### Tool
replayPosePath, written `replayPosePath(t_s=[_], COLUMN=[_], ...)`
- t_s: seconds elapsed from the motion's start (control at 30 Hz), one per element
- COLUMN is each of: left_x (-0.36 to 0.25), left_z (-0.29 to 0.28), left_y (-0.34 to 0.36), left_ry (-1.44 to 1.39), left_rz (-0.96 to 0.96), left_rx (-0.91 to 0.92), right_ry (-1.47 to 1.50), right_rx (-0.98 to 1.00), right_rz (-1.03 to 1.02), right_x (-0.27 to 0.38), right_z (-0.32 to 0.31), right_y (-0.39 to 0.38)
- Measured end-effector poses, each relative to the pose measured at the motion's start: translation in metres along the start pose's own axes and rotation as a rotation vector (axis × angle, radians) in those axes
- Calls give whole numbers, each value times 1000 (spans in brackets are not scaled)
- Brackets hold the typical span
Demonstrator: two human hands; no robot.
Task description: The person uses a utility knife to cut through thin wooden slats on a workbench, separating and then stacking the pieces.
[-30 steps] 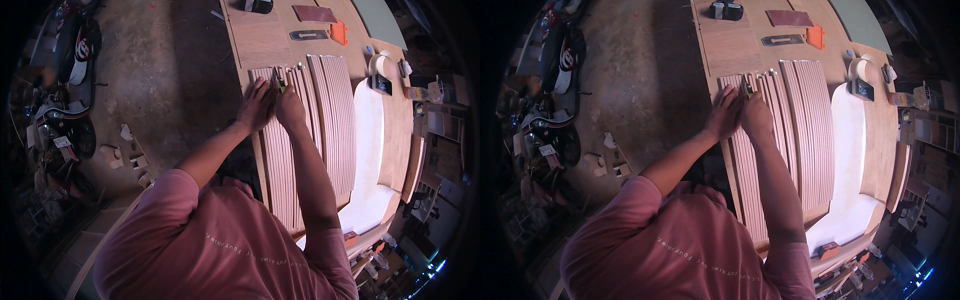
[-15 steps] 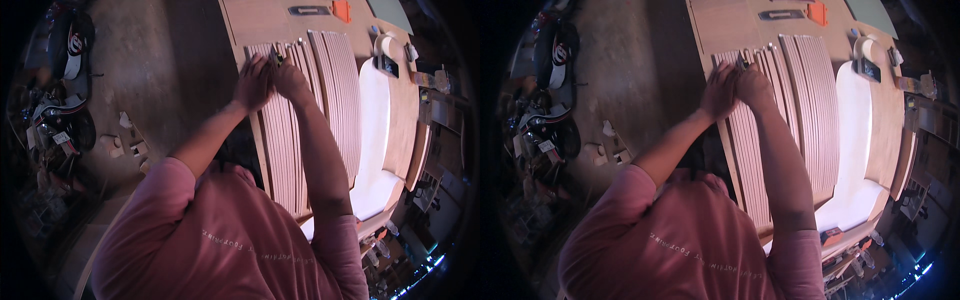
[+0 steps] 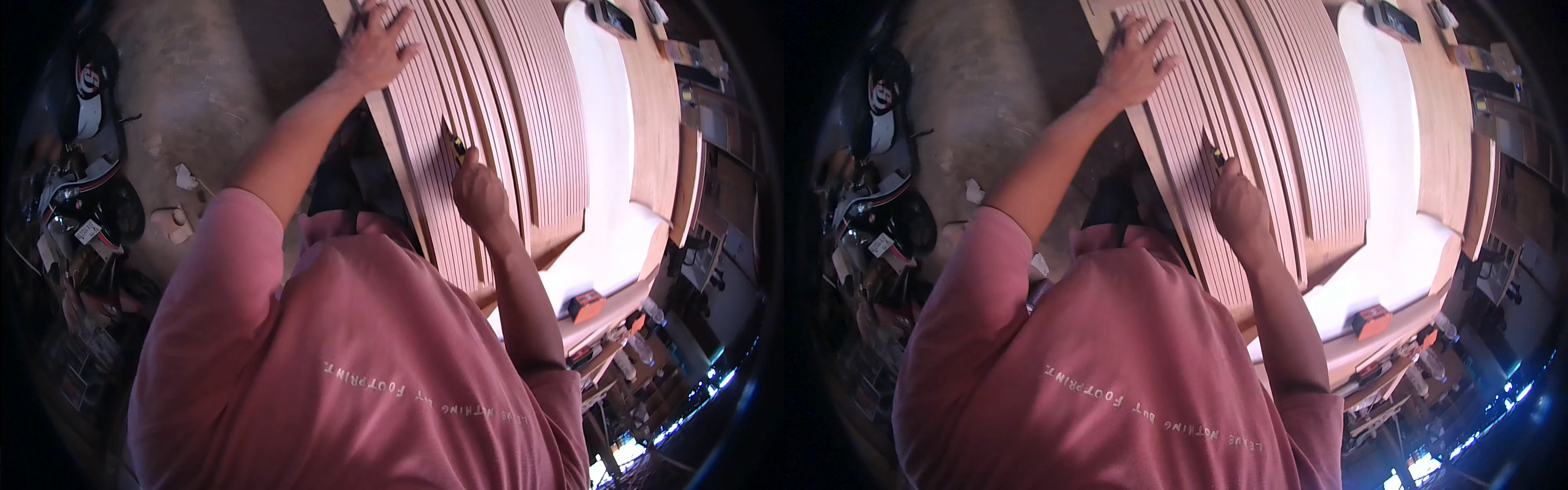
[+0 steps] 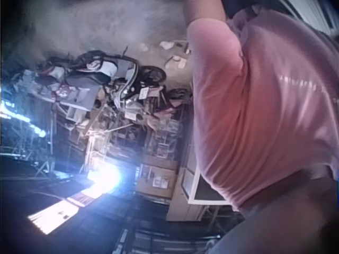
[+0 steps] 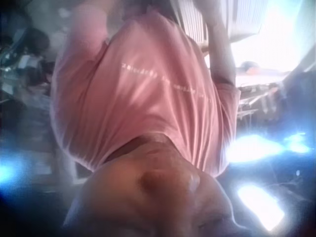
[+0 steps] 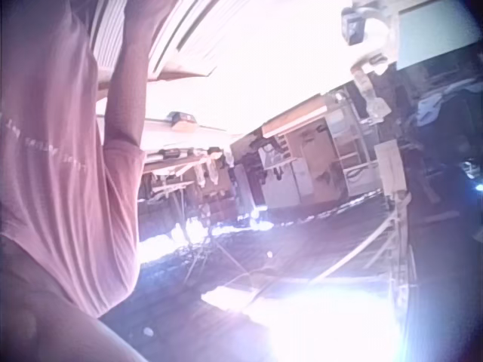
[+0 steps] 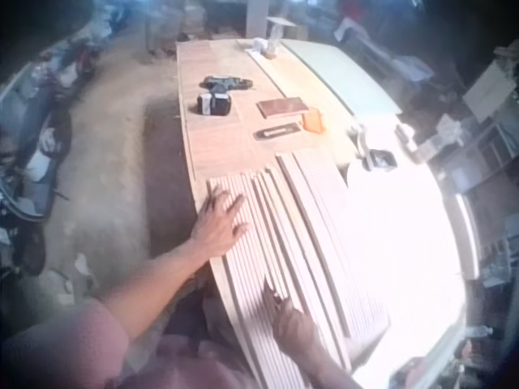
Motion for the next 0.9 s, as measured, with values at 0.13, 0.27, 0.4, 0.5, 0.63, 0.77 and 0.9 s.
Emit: replayPosePath(t_s=[0.13,0.27,0.4,0.5,0.63,0.77,0.9], left_x=[-11,-10,-15,-15,-12,-9,8], left_z=[-21,-18,-23,-21,-19,-9,8], left_y=[12,8,9,11,9,9,3], left_ry=[-98,-22,0,-36,-15,30,36], left_rz=[-60,-32,-40,-73,-91,-34,-6], left_rx=[120,113,158,211,246,241,132], right_ry=[27,137,71,39,50,71,20], right_rx=[51,259,408,446,443,427,484], right_rz=[72,349,564,639,663,689,700], right_x=[-30,-51,-69,-78,-91,-90,-101], right_z=[11,15,18,20,25,16,24], right_y=[-94,-171,-244,-288,-322,-333,-353])
Point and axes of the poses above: each hand's wrist, its own y-axis towards the middle knuckle, its own z-axis out of the palm, x = y × z, the point moved 4 cm from there along y, towards the middle knuckle, and after that the axes turned 13 degrees about z, right-handed, at the moved point
